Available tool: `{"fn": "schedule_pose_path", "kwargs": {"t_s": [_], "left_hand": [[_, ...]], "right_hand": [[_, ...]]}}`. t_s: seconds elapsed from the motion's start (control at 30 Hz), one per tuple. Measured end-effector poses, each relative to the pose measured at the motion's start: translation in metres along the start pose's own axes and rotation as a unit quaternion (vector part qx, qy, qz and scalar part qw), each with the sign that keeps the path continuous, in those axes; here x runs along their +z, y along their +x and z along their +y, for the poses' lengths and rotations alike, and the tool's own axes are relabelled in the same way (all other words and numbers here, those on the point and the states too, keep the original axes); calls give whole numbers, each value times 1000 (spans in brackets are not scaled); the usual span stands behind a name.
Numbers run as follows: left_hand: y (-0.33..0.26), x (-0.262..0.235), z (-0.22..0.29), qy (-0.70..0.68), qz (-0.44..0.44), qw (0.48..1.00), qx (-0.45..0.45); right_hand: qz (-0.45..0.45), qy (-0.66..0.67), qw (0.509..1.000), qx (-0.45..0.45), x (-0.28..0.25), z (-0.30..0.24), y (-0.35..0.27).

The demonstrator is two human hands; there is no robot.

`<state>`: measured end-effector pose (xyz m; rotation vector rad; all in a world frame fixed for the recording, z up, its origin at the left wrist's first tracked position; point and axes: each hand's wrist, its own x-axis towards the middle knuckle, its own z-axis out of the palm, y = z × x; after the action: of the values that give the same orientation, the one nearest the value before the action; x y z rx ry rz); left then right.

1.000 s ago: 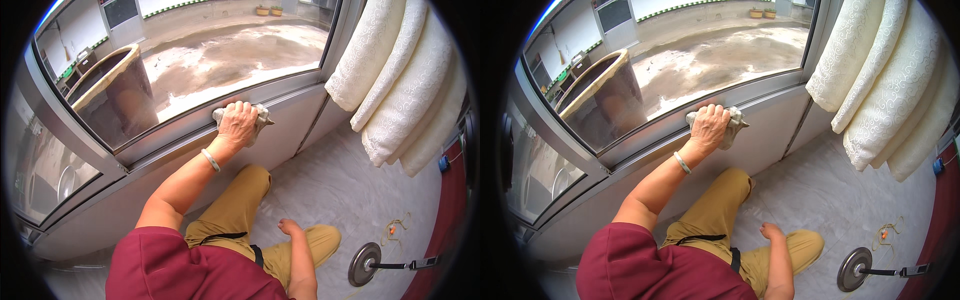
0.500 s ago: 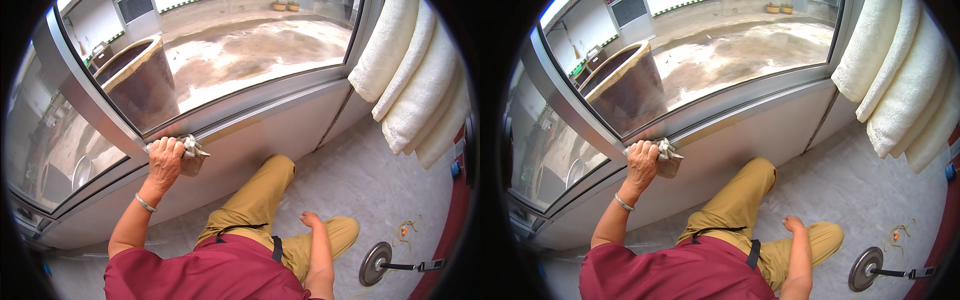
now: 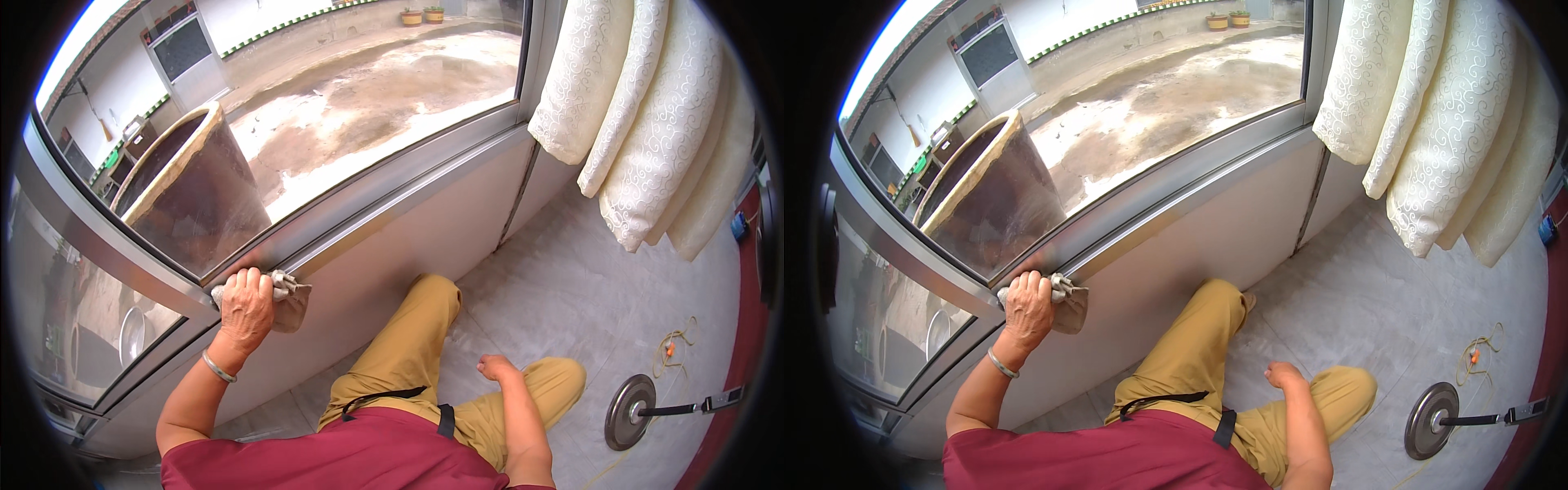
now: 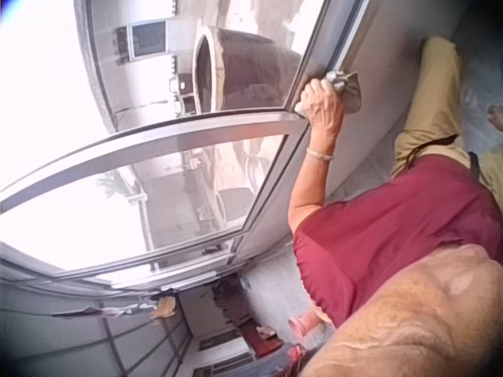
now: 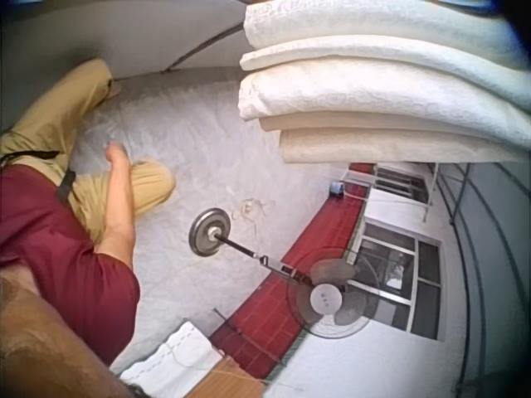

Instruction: The person kneels on the floor and wipes the lower metal track of a sliding window using a cloth. They repeatedly rub the track back and forth along its length, occasionally adjusting the cloth, to remove dirt and debris.

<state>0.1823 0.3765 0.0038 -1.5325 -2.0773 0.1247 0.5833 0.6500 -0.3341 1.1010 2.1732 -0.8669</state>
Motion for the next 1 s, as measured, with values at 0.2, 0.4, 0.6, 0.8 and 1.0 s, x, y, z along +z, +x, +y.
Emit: {"fn": "schedule_pose_path", "kwargs": {"t_s": [0.2,0.4,0.6,0.8,1.0], "left_hand": [[48,12,27,-7,12,1000,28],[129,34,78,-15,56,996,66],[198,50,124,-27,58,995,78],[257,57,167,-42,65,993,91],[326,61,214,-56,73,990,104]], "right_hand": [[-5,-44,998,-48,-3,-14,9],[28,-10,996,-80,-20,-40,-16],[47,20,997,-58,-38,-39,-39],[104,4,990,-91,-42,-32,-49],[118,10,982,-147,-46,-44,-58]]}}
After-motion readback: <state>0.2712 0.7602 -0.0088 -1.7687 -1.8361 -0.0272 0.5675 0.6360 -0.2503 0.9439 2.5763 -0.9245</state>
